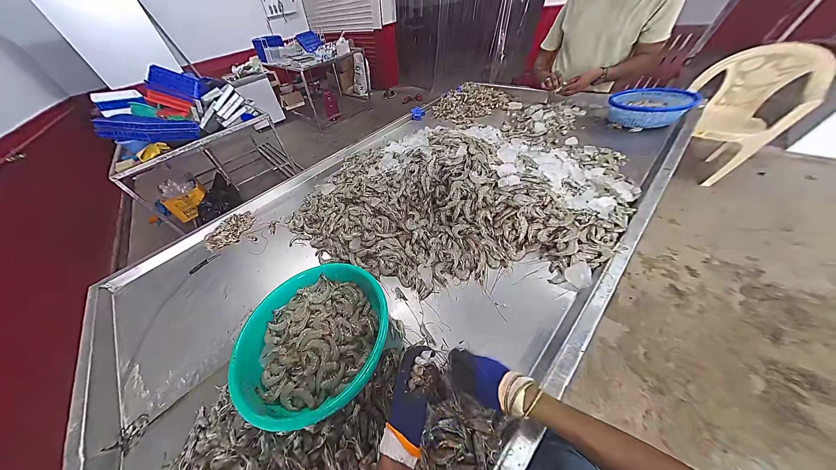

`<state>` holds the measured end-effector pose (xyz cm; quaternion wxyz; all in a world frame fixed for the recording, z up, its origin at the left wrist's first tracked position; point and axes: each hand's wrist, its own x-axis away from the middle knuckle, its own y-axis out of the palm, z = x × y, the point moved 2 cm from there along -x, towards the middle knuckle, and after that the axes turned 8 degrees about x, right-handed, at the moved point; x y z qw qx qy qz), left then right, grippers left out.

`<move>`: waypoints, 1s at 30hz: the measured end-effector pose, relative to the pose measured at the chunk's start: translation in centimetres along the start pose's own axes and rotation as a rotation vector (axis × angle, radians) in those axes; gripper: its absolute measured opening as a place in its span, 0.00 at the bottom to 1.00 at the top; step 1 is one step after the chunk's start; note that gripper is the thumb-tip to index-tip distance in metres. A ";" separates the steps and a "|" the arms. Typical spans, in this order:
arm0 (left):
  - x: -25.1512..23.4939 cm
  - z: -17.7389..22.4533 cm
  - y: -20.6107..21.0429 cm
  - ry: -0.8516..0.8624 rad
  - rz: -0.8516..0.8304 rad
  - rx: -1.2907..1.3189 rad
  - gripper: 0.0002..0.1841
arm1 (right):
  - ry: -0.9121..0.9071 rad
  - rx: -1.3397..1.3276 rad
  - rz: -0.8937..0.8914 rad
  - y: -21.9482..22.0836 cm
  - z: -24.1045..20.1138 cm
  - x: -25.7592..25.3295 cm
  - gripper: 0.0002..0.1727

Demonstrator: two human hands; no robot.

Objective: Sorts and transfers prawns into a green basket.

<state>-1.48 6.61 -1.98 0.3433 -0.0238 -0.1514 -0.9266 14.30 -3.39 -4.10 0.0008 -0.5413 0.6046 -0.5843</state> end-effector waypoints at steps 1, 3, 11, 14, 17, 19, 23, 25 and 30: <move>0.0 0.3 -0.2 0.019 -0.015 0.004 0.26 | -0.153 0.005 -0.041 -0.4 -1.9 -0.6 0.27; 0.4 0.9 -0.9 0.074 -0.025 0.032 0.23 | -0.243 0.070 0.068 -4.3 -4.3 -3.1 0.24; 1.2 0.9 -1.8 -0.017 -0.047 0.183 0.21 | -0.211 0.438 0.413 -12.2 0.1 -16.2 0.35; 1.7 0.2 -2.0 -0.239 0.116 0.079 0.15 | -0.106 0.460 0.412 -8.7 2.2 -11.9 0.32; 2.0 0.6 -1.7 -0.306 0.024 -0.063 0.23 | -0.073 0.384 0.401 -10.0 2.0 -7.6 0.33; 1.9 -0.4 -0.4 -0.206 0.010 0.221 0.16 | -0.172 0.178 0.307 -12.5 -1.3 -4.8 0.33; 2.2 0.1 0.4 -0.108 -0.006 -0.025 0.18 | -0.531 -0.013 0.158 -14.3 -7.4 -6.1 0.36; 2.9 1.0 0.5 -0.076 0.046 -0.144 0.18 | -0.544 0.340 0.175 -13.1 -7.2 -10.5 0.19; 3.8 0.8 -0.5 -0.096 0.019 0.054 0.15 | -0.509 0.442 0.213 -11.3 0.5 -13.4 0.15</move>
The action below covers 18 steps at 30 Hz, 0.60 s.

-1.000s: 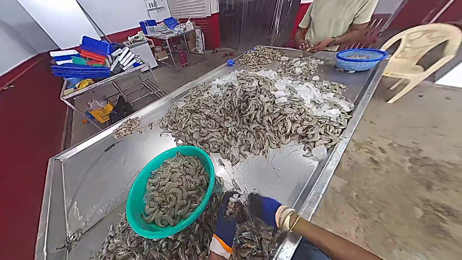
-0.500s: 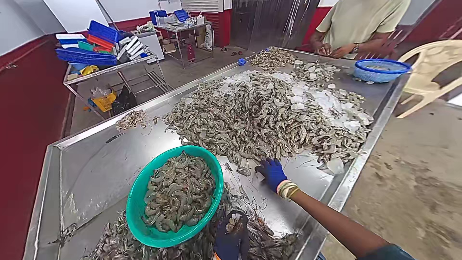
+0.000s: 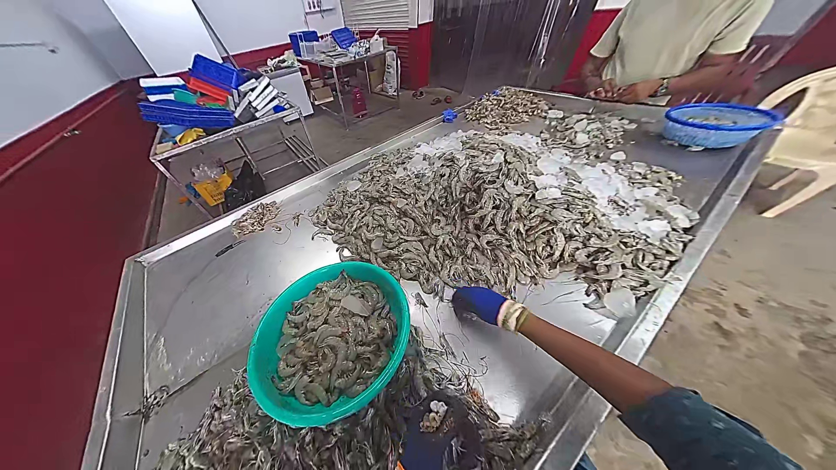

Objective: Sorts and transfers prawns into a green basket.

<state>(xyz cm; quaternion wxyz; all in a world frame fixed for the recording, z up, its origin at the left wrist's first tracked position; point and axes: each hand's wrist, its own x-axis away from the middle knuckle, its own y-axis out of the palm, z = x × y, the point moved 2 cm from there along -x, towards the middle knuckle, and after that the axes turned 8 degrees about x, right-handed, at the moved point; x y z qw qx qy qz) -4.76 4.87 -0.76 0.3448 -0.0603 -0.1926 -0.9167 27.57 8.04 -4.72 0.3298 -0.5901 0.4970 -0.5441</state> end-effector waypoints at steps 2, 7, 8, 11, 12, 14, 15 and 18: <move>-0.2 -0.7 0.0 -0.081 -0.005 0.109 0.14 | 0.132 0.103 0.037 0.7 1.2 2.5 0.12; -2.4 0.9 2.3 -0.104 0.188 -0.276 0.20 | 0.422 -0.014 0.022 4.4 -3.3 9.3 0.14; -3.4 0.3 2.6 -0.104 0.177 -0.369 0.21 | 0.437 -0.046 -0.037 4.3 -6.0 10.4 0.14; -5.2 -1.7 3.9 -0.134 0.082 -0.534 0.24 | 0.420 -0.117 -0.021 3.4 -12.2 12.4 0.16; -5.3 -1.9 4.6 -0.155 0.087 -0.568 0.26 | 0.422 -0.128 0.016 3.2 -13.2 12.8 0.17; -5.2 -1.8 5.7 -0.194 0.105 -0.674 0.27 | 0.415 -0.093 0.022 2.7 -13.9 13.2 0.16; -5.1 -1.4 6.1 -0.238 0.078 -0.776 0.27 | 0.407 -0.068 0.022 2.7 -13.9 13.5 0.16; -4.7 -0.6 6.8 -0.338 -0.092 -1.011 0.30 | 0.382 -0.022 0.018 3.3 -13.1 14.3 0.13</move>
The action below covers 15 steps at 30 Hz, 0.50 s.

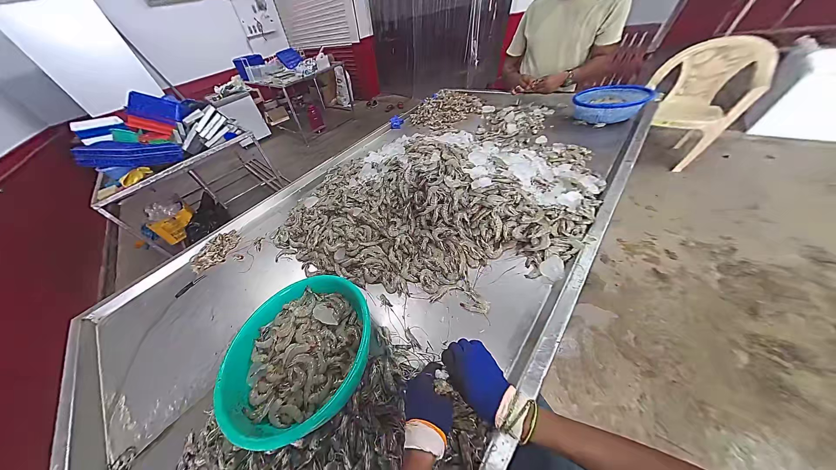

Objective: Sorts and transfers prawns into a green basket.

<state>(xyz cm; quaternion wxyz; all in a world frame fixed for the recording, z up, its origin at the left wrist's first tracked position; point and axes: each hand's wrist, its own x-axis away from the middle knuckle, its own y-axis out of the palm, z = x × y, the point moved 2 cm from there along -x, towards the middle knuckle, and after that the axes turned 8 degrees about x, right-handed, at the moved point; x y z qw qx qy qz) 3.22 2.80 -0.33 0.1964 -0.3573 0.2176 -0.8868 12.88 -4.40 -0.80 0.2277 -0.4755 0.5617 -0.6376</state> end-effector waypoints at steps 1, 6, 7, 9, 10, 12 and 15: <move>0.0 0.0 0.1 0.018 -0.044 -0.003 0.29 | 0.015 -0.012 -0.017 0.0 0.6 0.1 0.12; 0.0 -2.0 -0.9 0.133 -0.098 0.305 0.32 | 0.136 -0.216 -0.127 -0.1 9.5 -0.5 0.15; 0.0 -2.7 -1.3 0.168 -0.111 0.358 0.33 | 0.070 -0.198 -0.215 0.4 11.1 -0.7 0.16; -0.3 -3.6 -1.5 0.272 -0.132 0.536 0.31 | -0.038 -0.171 -0.202 0.5 13.7 -1.9 0.15; -0.4 -3.8 -1.3 0.328 -0.139 0.686 0.28 | -0.079 -0.160 -0.111 0.0 14.9 -3.1 0.16; -0.5 -3.7 -0.6 0.365 -0.159 0.983 0.17 | -0.224 -0.090 0.096 -0.8 17.4 -6.5 0.22; 1.5 -1.0 -1.7 0.113 -0.014 1.043 0.20 | -0.453 -0.005 0.224 -0.1 19.7 -10.7 0.23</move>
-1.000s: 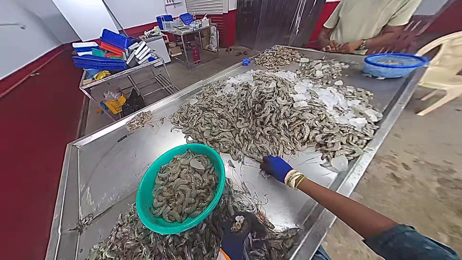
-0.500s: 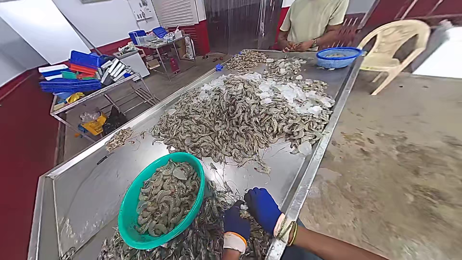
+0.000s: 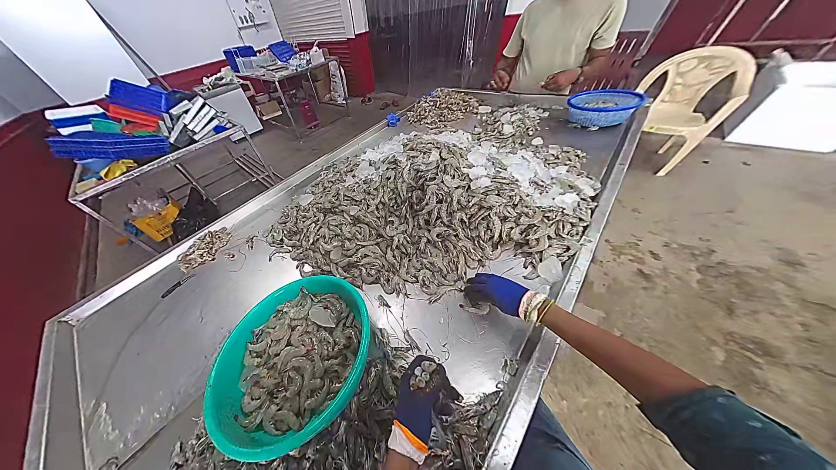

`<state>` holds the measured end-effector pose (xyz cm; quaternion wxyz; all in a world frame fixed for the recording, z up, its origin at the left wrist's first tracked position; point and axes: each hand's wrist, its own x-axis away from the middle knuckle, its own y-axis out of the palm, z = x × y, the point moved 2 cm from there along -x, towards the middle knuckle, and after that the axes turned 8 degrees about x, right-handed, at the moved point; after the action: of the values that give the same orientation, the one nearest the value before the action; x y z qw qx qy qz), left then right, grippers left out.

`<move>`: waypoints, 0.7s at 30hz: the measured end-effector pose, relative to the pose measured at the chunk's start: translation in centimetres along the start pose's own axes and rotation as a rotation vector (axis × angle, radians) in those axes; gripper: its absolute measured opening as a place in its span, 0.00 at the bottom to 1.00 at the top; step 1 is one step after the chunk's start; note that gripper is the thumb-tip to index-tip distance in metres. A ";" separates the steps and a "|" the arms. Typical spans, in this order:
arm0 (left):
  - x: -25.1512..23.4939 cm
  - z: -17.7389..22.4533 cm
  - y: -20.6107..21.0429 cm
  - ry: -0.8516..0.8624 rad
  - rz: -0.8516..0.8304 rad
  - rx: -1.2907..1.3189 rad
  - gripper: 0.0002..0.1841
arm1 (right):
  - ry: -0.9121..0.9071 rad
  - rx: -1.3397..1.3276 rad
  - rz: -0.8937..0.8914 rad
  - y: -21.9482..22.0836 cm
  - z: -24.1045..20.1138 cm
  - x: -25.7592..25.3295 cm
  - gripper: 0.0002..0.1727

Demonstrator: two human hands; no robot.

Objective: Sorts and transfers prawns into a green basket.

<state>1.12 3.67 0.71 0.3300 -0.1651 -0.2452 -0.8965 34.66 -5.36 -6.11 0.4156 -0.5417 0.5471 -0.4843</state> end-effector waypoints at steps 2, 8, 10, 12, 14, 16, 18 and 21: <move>-0.4 0.1 -0.1 0.052 0.009 -0.105 0.19 | 0.116 0.063 -0.017 0.9 -0.7 0.4 0.16; -3.1 -3.0 0.0 0.142 -0.055 -0.672 0.39 | 0.552 -0.136 -0.352 1.1 -15.6 3.2 0.20; -3.0 -3.6 0.8 0.136 -0.052 -0.742 0.42 | 0.536 -0.209 -0.342 -0.7 -19.7 2.6 0.18; -2.2 -3.2 1.5 0.143 0.048 -0.791 0.38 | 0.561 -0.158 -0.357 -2.1 -22.0 1.9 0.21; -1.5 -2.7 1.8 0.091 0.144 -0.874 0.32 | 0.519 -0.076 -0.344 -2.3 -22.7 1.8 0.22; -1.1 -2.3 1.8 -0.011 0.151 -0.946 0.27 | 0.411 0.000 -0.282 -1.8 -22.7 2.0 0.21; -0.8 -2.1 1.6 -0.068 0.082 -0.944 0.27 | 0.325 0.066 -0.187 -0.9 -22.3 2.5 0.19; -0.2 -1.9 1.0 -0.088 0.035 -0.756 0.27 | 0.354 0.113 0.051 -1.2 -20.3 3.1 0.07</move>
<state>1.67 2.06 -0.63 0.2504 -0.3176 0.0918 -0.9099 14.78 -6.78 -0.94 0.3547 -0.4097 0.5974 -0.5911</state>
